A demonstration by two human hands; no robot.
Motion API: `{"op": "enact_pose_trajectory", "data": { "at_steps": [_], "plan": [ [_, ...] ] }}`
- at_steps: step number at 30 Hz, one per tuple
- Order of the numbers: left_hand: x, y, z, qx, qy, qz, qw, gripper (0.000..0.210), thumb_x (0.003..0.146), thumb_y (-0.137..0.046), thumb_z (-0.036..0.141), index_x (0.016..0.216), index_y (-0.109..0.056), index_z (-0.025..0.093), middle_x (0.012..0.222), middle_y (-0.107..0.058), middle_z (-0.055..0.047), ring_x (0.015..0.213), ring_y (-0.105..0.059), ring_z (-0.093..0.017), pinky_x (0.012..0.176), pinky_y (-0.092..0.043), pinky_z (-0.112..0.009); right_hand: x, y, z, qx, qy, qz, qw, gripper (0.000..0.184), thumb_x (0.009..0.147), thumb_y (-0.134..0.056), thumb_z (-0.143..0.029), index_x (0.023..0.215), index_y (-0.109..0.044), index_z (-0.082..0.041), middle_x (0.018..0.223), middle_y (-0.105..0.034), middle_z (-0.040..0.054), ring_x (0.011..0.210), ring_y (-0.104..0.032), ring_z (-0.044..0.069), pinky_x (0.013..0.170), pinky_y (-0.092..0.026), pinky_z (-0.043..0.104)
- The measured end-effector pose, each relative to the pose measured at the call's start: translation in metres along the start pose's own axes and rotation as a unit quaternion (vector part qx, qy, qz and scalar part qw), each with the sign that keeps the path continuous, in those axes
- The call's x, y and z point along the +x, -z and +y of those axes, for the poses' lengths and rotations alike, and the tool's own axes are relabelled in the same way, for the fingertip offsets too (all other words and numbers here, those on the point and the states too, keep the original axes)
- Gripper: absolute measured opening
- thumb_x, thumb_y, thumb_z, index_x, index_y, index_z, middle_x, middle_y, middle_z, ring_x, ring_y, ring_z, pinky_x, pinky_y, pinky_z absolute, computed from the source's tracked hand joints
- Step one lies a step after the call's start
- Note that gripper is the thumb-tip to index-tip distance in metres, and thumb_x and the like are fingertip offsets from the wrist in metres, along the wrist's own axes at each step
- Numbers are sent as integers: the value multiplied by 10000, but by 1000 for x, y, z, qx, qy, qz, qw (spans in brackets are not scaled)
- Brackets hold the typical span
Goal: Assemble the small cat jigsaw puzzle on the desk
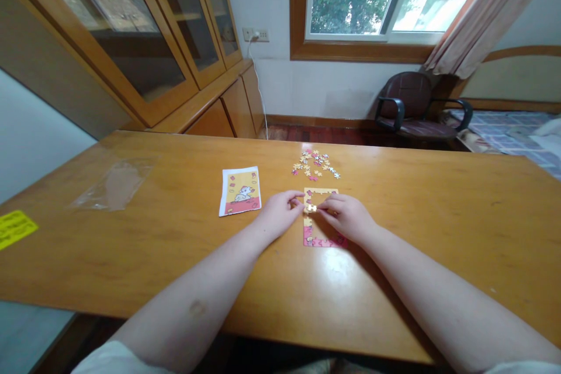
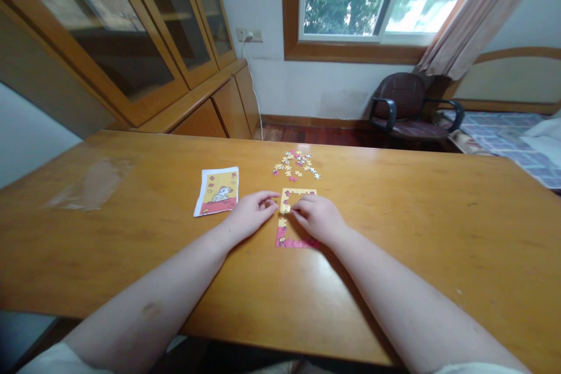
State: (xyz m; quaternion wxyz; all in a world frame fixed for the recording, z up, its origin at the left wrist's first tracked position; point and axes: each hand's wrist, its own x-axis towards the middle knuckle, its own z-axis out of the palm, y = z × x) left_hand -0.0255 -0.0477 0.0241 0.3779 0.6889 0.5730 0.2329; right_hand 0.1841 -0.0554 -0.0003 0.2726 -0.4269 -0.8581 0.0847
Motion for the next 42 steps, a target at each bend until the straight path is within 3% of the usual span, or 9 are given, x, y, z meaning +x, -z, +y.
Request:
{"op": "enact_pose_trajectory", "data": {
  "at_steps": [3,9,35,42],
  "plan": [
    [1,9,-2,132,-70,21,989,287,826,-529,250,1039,-716,204,947,-680,-60,851,-619,-188,806,-480,-305,0,-1,-1,-32,-2,-37,999,163,872,-593,-267,816,-733,-206,764,-684,40,700,-614,146,661,-466,246],
    [0,13,0,243,-110,-50,962,229,826,-542,259,903,-757,244,879,-666,-56,827,-617,-194,766,-473,-293,2,-4,-10,-70,-10,-93,993,163,872,-586,-244,827,-739,-214,789,-675,39,714,-606,141,667,-450,242],
    [-4,8,1,293,-136,-95,942,267,849,-503,294,917,-760,269,878,-680,-57,831,-625,-213,712,-470,-301,6,-2,-17,-75,-67,-141,985,206,908,-540,-288,872,-725,-204,851,-673,46,759,-608,146,688,-435,246],
    [-3,7,2,305,-141,-93,937,270,858,-495,297,930,-753,264,890,-682,-47,836,-622,-194,718,-472,-286,3,0,-18,-83,-22,-143,986,267,927,-476,-301,886,-715,-190,857,-654,65,773,-588,154,696,-424,257]
  ]
}}
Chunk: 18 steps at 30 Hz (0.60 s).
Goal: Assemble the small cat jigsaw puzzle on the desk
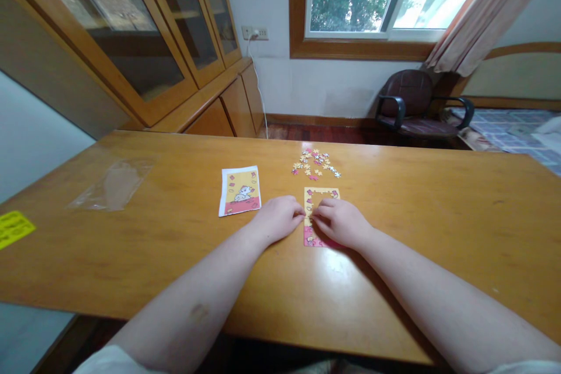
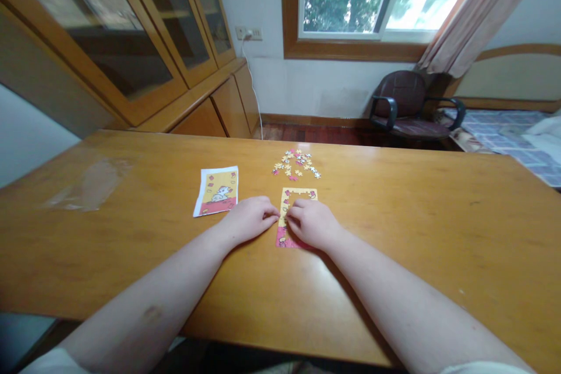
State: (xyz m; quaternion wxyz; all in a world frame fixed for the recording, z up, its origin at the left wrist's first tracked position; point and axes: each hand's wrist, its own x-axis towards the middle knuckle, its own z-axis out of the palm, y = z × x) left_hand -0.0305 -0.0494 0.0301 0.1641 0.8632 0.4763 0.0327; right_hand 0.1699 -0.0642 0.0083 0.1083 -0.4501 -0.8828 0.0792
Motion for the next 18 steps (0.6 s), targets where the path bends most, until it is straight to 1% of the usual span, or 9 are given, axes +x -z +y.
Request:
{"op": "enact_pose_trajectory", "data": {
  "at_steps": [3,12,14,18],
  "plan": [
    [0,-3,-1,1,-6,4,1000,266,852,-500,290,932,-753,274,891,-686,-39,835,-625,-193,713,-471,-285,0,0,0,4,13,-8,1000,278,925,-470,-289,862,-722,-190,842,-654,67,778,-588,154,704,-428,255],
    [0,-5,-2,4,-10,3,1000,251,866,-503,307,931,-744,273,898,-684,-38,840,-631,-195,725,-477,-291,1,-1,0,11,16,-12,1000,283,927,-471,-283,873,-733,-189,861,-666,69,798,-599,157,714,-438,254],
    [0,-5,-1,-3,-3,9,1000,248,864,-523,343,994,-723,273,931,-681,-40,860,-631,-200,738,-481,-296,1,-2,0,11,17,-13,1000,280,927,-473,-285,882,-732,-190,868,-666,72,796,-599,157,715,-438,256],
    [0,-7,0,-12,6,13,1000,328,848,-562,391,1146,-656,290,1004,-667,-45,908,-628,-209,763,-487,-303,1,-3,1,18,22,-13,1000,270,924,-479,-285,911,-733,-193,878,-667,70,807,-602,159,723,-440,253]
  ]
}}
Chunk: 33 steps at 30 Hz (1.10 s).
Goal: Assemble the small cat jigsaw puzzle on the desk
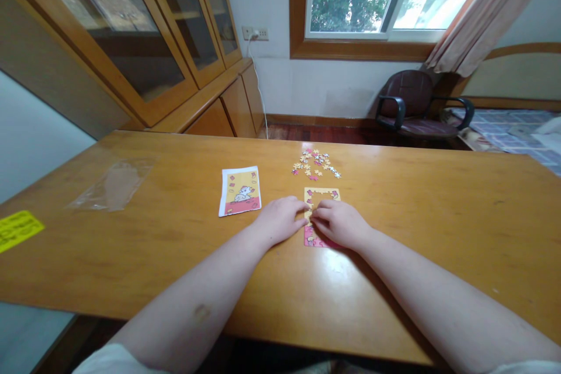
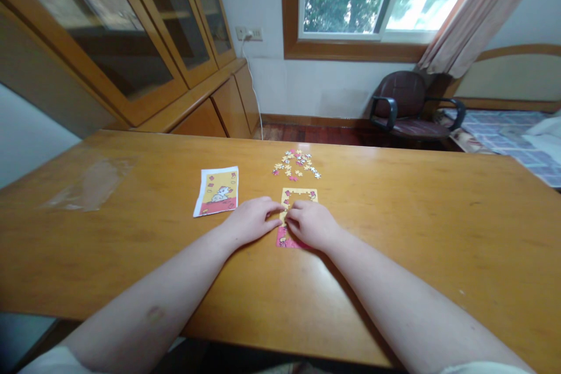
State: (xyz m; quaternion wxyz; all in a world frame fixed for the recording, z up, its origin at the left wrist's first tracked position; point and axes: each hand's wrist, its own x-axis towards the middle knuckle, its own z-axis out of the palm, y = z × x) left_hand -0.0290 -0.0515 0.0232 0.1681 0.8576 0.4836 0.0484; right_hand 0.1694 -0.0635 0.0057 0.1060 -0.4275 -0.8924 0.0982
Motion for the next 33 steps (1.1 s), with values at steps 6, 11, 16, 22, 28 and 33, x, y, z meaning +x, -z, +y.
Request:
{"op": "enact_pose_trajectory", "data": {
  "at_steps": [6,11,16,22,28,33],
  "plan": [
    [1,-1,1,11,3,-9,1000,291,849,-554,375,1093,-682,281,962,-664,-48,897,-630,-209,765,-487,-302,0,-1,-2,4,3,-3,1000,255,921,-486,-276,909,-727,-192,875,-666,69,806,-599,157,725,-440,251],
    [0,1,0,6,-1,2,1000,301,848,-564,381,1108,-668,271,980,-659,-47,900,-627,-203,777,-486,-303,0,7,5,8,-40,26,999,269,926,-466,-293,916,-713,-187,876,-666,72,801,-605,163,737,-448,264],
    [-1,3,-1,-4,6,13,1000,373,845,-571,385,1191,-632,258,1003,-658,-51,913,-628,-203,809,-481,-308,0,29,29,29,-173,13,984,271,905,-493,-355,1033,-682,-207,952,-696,72,837,-639,189,735,-462,287],
    [-1,3,0,-2,7,-14,1000,455,810,-606,442,1232,-606,274,1045,-649,-54,960,-621,-222,826,-479,-317,-7,45,44,12,-216,-111,970,780,604,-774,-538,1276,-553,-210,1131,-673,121,987,-641,291,778,-486,351],
    [-1,3,1,-7,7,-24,1000,456,797,-614,452,1209,-620,257,1049,-652,-60,968,-620,-231,831,-474,-322,-10,42,37,12,-222,-159,962,1039,528,-829,-469,1435,-404,-192,1239,-628,171,1066,-623,333,829,-482,380],
    [0,4,0,-10,9,-25,1000,483,803,-603,454,1242,-596,254,1047,-658,-62,978,-622,-233,829,-470,-318,-8,45,31,19,-235,-176,956,979,555,-809,-527,1397,-441,-190,1171,-666,162,1003,-649,319,765,-487,358]
  ]
}}
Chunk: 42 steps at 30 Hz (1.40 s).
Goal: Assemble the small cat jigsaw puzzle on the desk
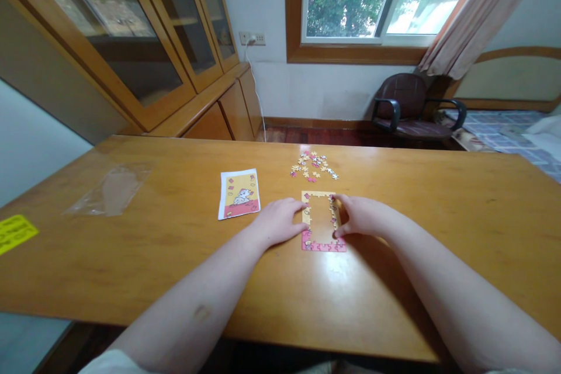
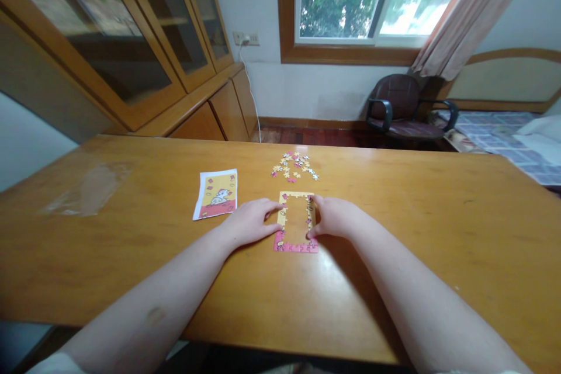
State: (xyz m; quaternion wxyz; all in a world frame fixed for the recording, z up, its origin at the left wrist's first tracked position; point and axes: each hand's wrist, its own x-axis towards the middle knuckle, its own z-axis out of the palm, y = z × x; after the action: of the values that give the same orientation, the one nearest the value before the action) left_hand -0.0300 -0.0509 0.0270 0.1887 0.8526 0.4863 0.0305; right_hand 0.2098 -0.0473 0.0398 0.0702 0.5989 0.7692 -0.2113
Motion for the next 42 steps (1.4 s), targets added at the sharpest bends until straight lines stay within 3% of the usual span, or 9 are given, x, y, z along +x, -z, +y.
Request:
{"op": "enact_pose_trajectory", "data": {
  "at_steps": [4,11,19,25,29,32,35,40,42],
  "plan": [
    [1,0,-2,6,6,9,1000,591,807,-588,466,1351,-502,250,1081,-655,-73,1006,-617,-243,840,-466,-325,5,2,3,1,-5,33,999,638,770,-644,-546,1298,-524,-207,1115,-688,140,964,-658,281,743,-471,335],
    [0,3,-1,8,-5,-3,1000,478,788,-613,466,1223,-601,267,1072,-659,-57,982,-621,-233,807,-471,-313,17,0,11,27,15,54,998,343,857,-583,-458,1083,-624,-204,968,-721,93,841,-664,222,685,-452,286],
    [-2,4,3,25,-21,-15,999,399,724,-682,490,1054,-652,269,1003,-673,-34,937,-626,-226,772,-470,-314,20,-3,15,40,63,79,994,223,884,-538,-380,925,-682,-214,849,-725,57,704,-636,178,610,-423,266],
    [-3,5,3,35,-47,-26,998,405,703,-700,524,1007,-656,259,950,-675,-30,892,-626,-220,753,-466,-317,20,-7,16,38,118,86,989,260,895,-501,-389,821,-682,-218,786,-705,45,664,-598,159,607,-396,254],
    [1,2,0,43,-59,24,997,348,795,-617,519,986,-649,230,951,-667,-48,907,-613,-222,784,-456,-330,29,-17,24,56,89,188,976,309,928,-437,-394,814,-642,-193,825,-686,58,751,-593,170,677,-401,257],
    [7,-3,1,30,2,75,997,288,907,-472,434,936,-629,194,943,-659,-65,888,-612,-202,768,-456,-317,40,-23,26,60,16,234,970,312,942,-396,-390,845,-614,-188,835,-681,64,773,-594,179,682,-398,258],
    [14,-4,8,74,90,108,987,228,923,-407,275,976,-605,174,970,-654,-91,910,-619,-216,771,-461,-334,51,-21,20,18,-39,239,970,313,949,-375,-406,922,-602,-192,890,-696,87,793,-614,200,670,-386,273],
    [37,15,10,137,180,87,970,294,912,-356,225,1031,-618,164,972,-656,-130,896,-641,-251,748,-474,-359,70,-9,8,-12,-119,239,963,310,957,-338,-327,1048,-584,-163,965,-698,132,827,-638,229,680,-393,300],
    [49,21,3,125,207,115,964,337,909,-329,203,1080,-617,167,1012,-653,-139,912,-639,-254,756,-478,-361,76,-6,9,-14,-114,259,959,305,948,-354,-311,1067,-588,-155,978,-692,134,850,-633,232,704,-397,303]
  ]
}}
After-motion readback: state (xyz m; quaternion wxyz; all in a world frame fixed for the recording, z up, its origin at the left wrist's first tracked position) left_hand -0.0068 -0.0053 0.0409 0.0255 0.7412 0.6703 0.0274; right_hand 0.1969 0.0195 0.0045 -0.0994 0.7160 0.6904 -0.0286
